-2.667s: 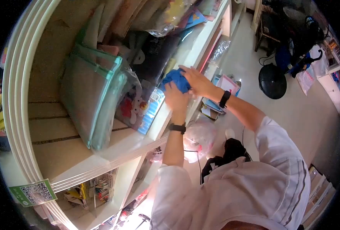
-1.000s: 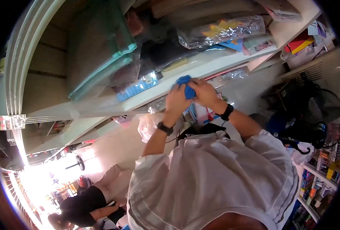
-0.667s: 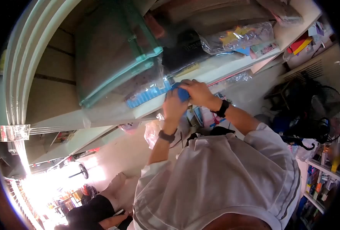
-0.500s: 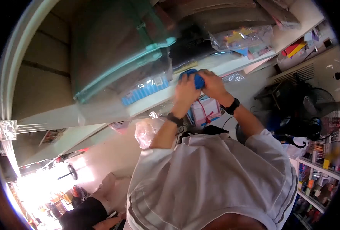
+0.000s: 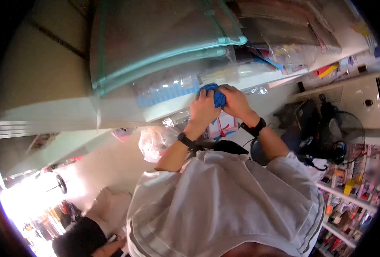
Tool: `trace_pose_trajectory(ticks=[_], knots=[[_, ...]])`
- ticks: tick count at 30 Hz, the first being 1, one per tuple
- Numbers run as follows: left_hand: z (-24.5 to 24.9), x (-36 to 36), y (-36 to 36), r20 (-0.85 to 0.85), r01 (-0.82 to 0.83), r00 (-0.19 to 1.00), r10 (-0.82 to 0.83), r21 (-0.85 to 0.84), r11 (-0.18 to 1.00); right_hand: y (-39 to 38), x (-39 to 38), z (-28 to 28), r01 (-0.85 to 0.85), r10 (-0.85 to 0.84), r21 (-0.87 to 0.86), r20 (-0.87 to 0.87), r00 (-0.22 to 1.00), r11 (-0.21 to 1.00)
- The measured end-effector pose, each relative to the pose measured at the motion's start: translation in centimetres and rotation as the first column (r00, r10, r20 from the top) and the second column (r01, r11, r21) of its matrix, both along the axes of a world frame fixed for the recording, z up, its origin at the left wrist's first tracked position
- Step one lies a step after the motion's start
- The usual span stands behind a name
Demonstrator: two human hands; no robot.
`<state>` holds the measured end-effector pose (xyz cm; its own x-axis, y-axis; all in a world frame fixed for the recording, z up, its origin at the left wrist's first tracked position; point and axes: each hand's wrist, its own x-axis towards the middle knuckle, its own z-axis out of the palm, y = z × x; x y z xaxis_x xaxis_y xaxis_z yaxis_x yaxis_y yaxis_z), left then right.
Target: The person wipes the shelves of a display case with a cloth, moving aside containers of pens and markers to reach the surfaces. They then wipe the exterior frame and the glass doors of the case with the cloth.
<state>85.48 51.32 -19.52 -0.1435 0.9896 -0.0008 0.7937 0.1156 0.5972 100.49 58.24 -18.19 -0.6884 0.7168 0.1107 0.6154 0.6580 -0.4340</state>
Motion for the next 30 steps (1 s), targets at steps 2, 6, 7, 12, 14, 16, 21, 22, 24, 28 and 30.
trace_pose_trajectory(ticks=[2,6,7,12,14,16,21,22,24,28,30], knots=[[-0.3,-0.1,0.7,-0.017,-0.022,1.0,0.022,-0.007,1.0,1.0,-0.5,0.6,0.025,-0.023,-0.029,0.045,0.999,0.999],[0.2,1.2,3.2,-0.109,0.017,0.994,-0.021,-0.038,0.999,2.3,0.5,0.9,0.098,-0.098,-0.009,0.028,0.995,0.995],[0.3,1.5,3.6,-0.109,0.039,0.993,-0.044,-0.051,0.998,2.5,0.8,0.5,0.114,-0.114,-0.008,0.011,0.993,0.993],[-0.4,1.9,4.0,-0.135,0.059,0.99,-0.048,0.08,0.995,2.2,1.4,-1.3,0.174,-0.174,0.0,-0.012,0.985,0.985],[-0.9,1.9,3.8,-0.157,0.055,0.987,-0.031,0.152,0.987,1.6,1.2,-0.9,0.194,-0.194,0.028,-0.027,0.981,0.981],[-0.5,2.1,3.7,-0.185,0.049,0.982,-0.029,0.107,0.993,1.7,1.6,-1.3,0.16,-0.155,0.045,-0.101,0.983,0.986],[0.1,3.0,4.0,-0.263,0.056,0.964,-0.035,0.073,0.996,2.5,3.0,-1.6,0.094,-0.093,-0.002,-0.111,0.989,0.996],[0.1,3.3,4.1,-0.271,0.06,0.962,-0.04,0.067,0.996,2.8,3.2,-1.8,0.09,-0.091,-0.008,-0.123,0.988,0.996],[0.2,4.9,4.7,-0.292,0.041,0.956,-0.016,0.078,0.996,3.6,4.5,-2.0,0.068,-0.067,0.004,-0.129,0.989,0.998],[0.5,10.7,6.3,-0.318,-0.021,0.948,0.024,0.014,1.0,5.8,9.7,-3.1,0.032,-0.027,0.019,-0.215,0.976,0.999],[0.6,14.5,7.8,-0.354,-0.007,0.935,0.018,0.033,0.999,7.4,13.6,-3.5,0.007,-0.006,0.002,-0.248,0.969,1.0]])
